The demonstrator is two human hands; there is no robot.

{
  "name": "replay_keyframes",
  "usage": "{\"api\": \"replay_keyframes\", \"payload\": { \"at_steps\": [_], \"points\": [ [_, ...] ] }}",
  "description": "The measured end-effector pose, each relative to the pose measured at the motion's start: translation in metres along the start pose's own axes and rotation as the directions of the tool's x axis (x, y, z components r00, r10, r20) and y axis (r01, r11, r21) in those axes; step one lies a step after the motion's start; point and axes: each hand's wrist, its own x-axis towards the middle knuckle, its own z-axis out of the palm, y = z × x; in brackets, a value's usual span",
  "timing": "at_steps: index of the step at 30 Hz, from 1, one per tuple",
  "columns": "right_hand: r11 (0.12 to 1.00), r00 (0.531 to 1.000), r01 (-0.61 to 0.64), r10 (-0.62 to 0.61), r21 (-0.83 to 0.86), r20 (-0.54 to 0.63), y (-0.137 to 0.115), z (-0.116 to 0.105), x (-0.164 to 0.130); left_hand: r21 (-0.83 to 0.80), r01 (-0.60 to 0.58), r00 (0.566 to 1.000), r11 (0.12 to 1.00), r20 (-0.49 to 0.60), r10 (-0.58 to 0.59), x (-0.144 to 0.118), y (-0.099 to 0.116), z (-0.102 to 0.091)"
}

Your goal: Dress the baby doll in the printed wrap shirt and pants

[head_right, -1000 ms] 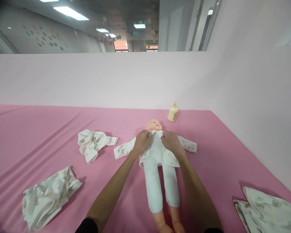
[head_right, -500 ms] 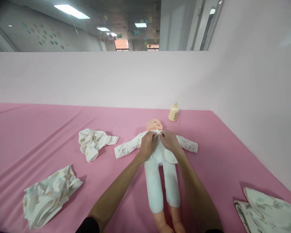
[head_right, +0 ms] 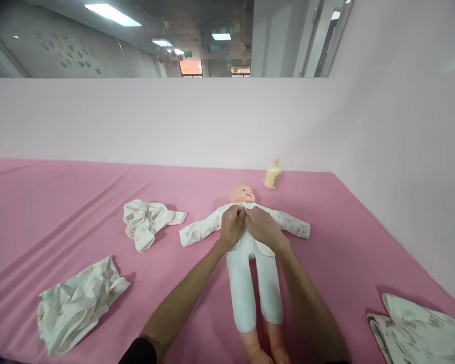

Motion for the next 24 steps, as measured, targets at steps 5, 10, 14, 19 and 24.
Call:
{"api": "replay_keyframes", "payload": {
  "at_steps": [5,10,14,19,24],
  "points": [
    [1.000,1.000,0.017,-0.017,0.016,0.013,-0.002,0.003,0.003,-0.054,0.069,0.997,0.996,0.026,-0.067,0.002,0.002,-0.003],
    [0.994,1.000,0.017,-0.017,0.109,-0.005,0.003,0.004,0.008,-0.086,0.066,0.998,0.994,0.015,-0.065,0.002,0.001,-0.003],
    [0.985,1.000,0.031,-0.031,0.171,-0.004,0.002,0.004,0.008,-0.109,0.077,0.997,0.991,-0.008,-0.078,0.002,0.002,-0.001],
    [0.985,1.000,0.022,-0.020,0.170,-0.014,-0.007,0.000,0.004,-0.158,0.103,0.994,0.982,-0.010,-0.106,0.003,0.001,-0.002],
    [0.988,1.000,0.012,-0.016,0.156,0.023,-0.015,-0.005,0.000,-0.175,0.121,0.993,0.977,0.034,-0.117,0.003,0.000,-0.003]
  ]
}}
